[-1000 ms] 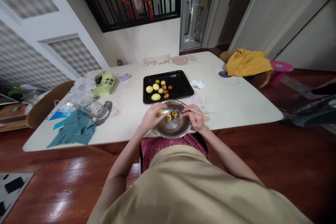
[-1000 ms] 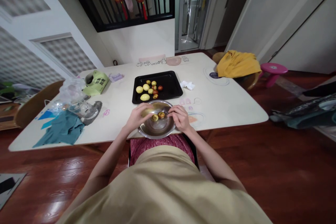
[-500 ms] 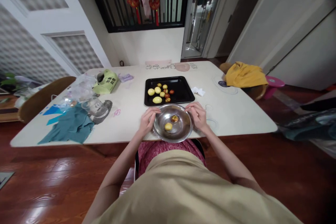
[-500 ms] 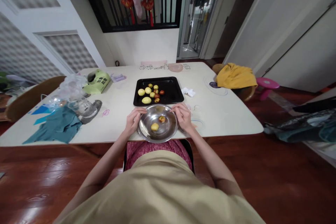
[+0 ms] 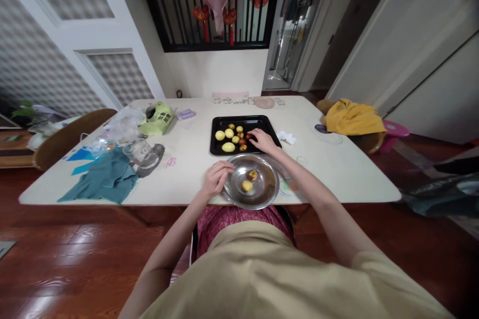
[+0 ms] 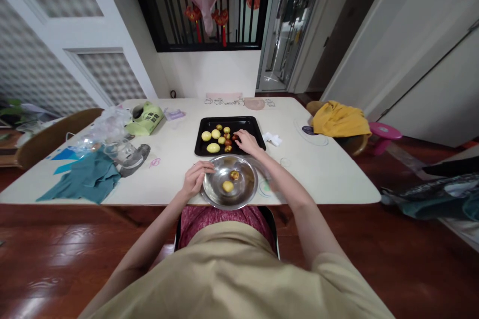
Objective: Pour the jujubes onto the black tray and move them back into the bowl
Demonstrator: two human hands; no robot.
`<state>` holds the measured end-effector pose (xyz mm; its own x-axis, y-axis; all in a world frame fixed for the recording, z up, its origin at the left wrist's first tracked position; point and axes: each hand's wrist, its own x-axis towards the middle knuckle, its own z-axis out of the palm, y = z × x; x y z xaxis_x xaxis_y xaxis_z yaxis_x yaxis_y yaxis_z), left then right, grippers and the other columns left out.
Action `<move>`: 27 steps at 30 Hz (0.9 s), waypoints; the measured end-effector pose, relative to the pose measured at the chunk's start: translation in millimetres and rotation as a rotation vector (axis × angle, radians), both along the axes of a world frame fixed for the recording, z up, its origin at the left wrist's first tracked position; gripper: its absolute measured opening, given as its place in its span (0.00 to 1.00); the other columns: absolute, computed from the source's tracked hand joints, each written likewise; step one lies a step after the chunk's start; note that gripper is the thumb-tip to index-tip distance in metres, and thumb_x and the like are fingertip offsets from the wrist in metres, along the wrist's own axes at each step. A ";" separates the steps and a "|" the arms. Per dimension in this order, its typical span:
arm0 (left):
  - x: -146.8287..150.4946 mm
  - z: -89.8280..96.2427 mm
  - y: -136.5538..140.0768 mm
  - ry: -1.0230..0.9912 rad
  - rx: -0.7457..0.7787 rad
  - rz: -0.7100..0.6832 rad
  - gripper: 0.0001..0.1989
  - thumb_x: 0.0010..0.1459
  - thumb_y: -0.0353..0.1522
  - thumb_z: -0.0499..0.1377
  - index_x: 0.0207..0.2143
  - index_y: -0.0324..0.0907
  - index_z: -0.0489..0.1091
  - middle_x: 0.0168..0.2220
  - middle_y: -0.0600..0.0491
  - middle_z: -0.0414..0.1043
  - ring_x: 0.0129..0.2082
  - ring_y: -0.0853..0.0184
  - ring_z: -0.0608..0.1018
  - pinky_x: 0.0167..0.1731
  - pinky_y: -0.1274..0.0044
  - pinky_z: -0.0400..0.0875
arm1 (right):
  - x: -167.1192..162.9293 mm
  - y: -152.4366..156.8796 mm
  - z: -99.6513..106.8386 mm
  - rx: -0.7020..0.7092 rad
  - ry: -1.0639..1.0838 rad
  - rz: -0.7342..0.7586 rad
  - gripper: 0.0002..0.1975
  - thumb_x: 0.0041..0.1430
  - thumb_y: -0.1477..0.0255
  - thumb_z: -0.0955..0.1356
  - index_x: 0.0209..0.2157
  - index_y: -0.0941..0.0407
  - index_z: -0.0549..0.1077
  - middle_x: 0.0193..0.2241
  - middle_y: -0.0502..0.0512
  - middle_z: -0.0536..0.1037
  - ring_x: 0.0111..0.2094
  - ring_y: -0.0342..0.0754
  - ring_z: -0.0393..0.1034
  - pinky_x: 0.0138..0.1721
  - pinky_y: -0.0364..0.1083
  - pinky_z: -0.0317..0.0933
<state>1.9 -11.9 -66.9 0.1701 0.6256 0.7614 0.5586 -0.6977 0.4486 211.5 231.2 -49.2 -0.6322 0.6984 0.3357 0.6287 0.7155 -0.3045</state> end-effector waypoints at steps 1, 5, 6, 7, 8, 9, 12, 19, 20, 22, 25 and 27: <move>0.0 -0.3 -0.3 0.012 -0.010 0.008 0.26 0.79 0.41 0.44 0.42 0.41 0.80 0.45 0.42 0.82 0.49 0.57 0.82 0.52 0.61 0.78 | -4.8 1.9 -0.9 -0.012 -0.023 -0.016 0.19 0.68 0.75 0.69 0.59 0.58 0.78 0.55 0.65 0.79 0.57 0.59 0.73 0.56 0.54 0.71; -0.8 -1.1 -0.7 0.039 -0.030 0.026 0.29 0.79 0.43 0.42 0.42 0.41 0.81 0.44 0.41 0.82 0.49 0.56 0.82 0.51 0.61 0.78 | -17.4 6.6 -3.4 -0.040 -0.038 -0.026 0.16 0.66 0.77 0.70 0.55 0.59 0.80 0.51 0.66 0.80 0.51 0.59 0.75 0.50 0.52 0.71; -1.0 -1.3 -0.6 0.039 -0.027 0.023 0.29 0.79 0.43 0.42 0.42 0.41 0.81 0.44 0.41 0.82 0.48 0.56 0.82 0.51 0.61 0.78 | -18.5 7.4 -3.6 -0.042 -0.031 -0.021 0.16 0.65 0.78 0.71 0.53 0.59 0.80 0.50 0.65 0.81 0.50 0.58 0.76 0.49 0.51 0.71; -1.1 -1.4 -0.6 0.036 -0.022 0.020 0.29 0.79 0.43 0.43 0.42 0.41 0.81 0.44 0.41 0.82 0.48 0.56 0.82 0.51 0.61 0.78 | -18.8 7.8 -3.7 -0.043 -0.022 -0.014 0.15 0.65 0.79 0.71 0.52 0.59 0.81 0.49 0.64 0.81 0.48 0.57 0.76 0.49 0.51 0.71; -1.1 -1.6 -0.5 0.033 -0.019 0.018 0.28 0.79 0.42 0.43 0.42 0.41 0.81 0.44 0.41 0.82 0.48 0.56 0.82 0.51 0.61 0.78 | -18.3 7.7 -3.6 -0.042 -0.016 -0.007 0.15 0.64 0.80 0.71 0.51 0.58 0.81 0.48 0.63 0.81 0.47 0.56 0.76 0.50 0.51 0.71; -1.0 -1.7 -0.5 0.030 -0.018 0.018 0.28 0.79 0.42 0.43 0.42 0.41 0.81 0.44 0.41 0.83 0.48 0.56 0.82 0.51 0.60 0.78 | -17.0 7.2 -3.4 -0.039 -0.003 0.005 0.15 0.64 0.80 0.71 0.51 0.58 0.81 0.47 0.62 0.81 0.47 0.55 0.76 0.51 0.51 0.70; -0.4 -1.9 -0.6 0.031 -0.017 0.027 0.27 0.79 0.41 0.43 0.42 0.42 0.81 0.44 0.41 0.83 0.48 0.57 0.82 0.51 0.61 0.78 | -8.6 0.7 -1.6 -0.024 0.134 0.068 0.15 0.62 0.79 0.72 0.50 0.57 0.81 0.46 0.60 0.82 0.45 0.54 0.76 0.52 0.52 0.71; -0.4 0.0 -0.9 0.026 -0.006 0.007 0.27 0.78 0.41 0.44 0.42 0.42 0.81 0.44 0.42 0.83 0.48 0.57 0.83 0.51 0.62 0.78 | 26.4 -59.7 16.0 -0.010 0.498 0.204 0.15 0.64 0.69 0.75 0.52 0.54 0.80 0.47 0.60 0.83 0.42 0.55 0.78 0.46 0.54 0.75; -0.4 0.1 -1.0 0.028 -0.018 0.013 0.27 0.78 0.42 0.43 0.41 0.42 0.81 0.44 0.41 0.83 0.48 0.57 0.82 0.51 0.62 0.78 | 31.3 -72.7 19.3 -0.015 0.511 0.224 0.15 0.65 0.67 0.75 0.53 0.53 0.80 0.48 0.60 0.83 0.43 0.55 0.79 0.47 0.55 0.76; -0.2 0.1 -1.3 0.038 -0.036 0.027 0.28 0.79 0.42 0.43 0.41 0.42 0.81 0.44 0.42 0.82 0.48 0.57 0.82 0.50 0.62 0.78 | 40.1 -98.7 25.0 -0.042 0.533 0.259 0.16 0.67 0.64 0.74 0.54 0.51 0.80 0.50 0.58 0.84 0.47 0.56 0.80 0.51 0.55 0.76; -0.2 -0.1 -1.7 0.035 -0.022 0.017 0.28 0.79 0.42 0.43 0.41 0.42 0.81 0.44 0.42 0.82 0.47 0.57 0.82 0.50 0.62 0.78 | 49.8 -131.3 29.7 -0.074 0.571 0.293 0.16 0.68 0.62 0.75 0.55 0.50 0.79 0.51 0.58 0.84 0.50 0.56 0.80 0.55 0.56 0.75; -0.5 0.1 -2.1 0.028 -0.007 0.001 0.27 0.79 0.41 0.43 0.42 0.42 0.81 0.45 0.42 0.82 0.47 0.57 0.82 0.51 0.62 0.78 | 54.4 -146.8 30.8 -0.075 0.574 0.307 0.16 0.68 0.62 0.75 0.55 0.50 0.79 0.51 0.58 0.84 0.52 0.57 0.80 0.56 0.57 0.75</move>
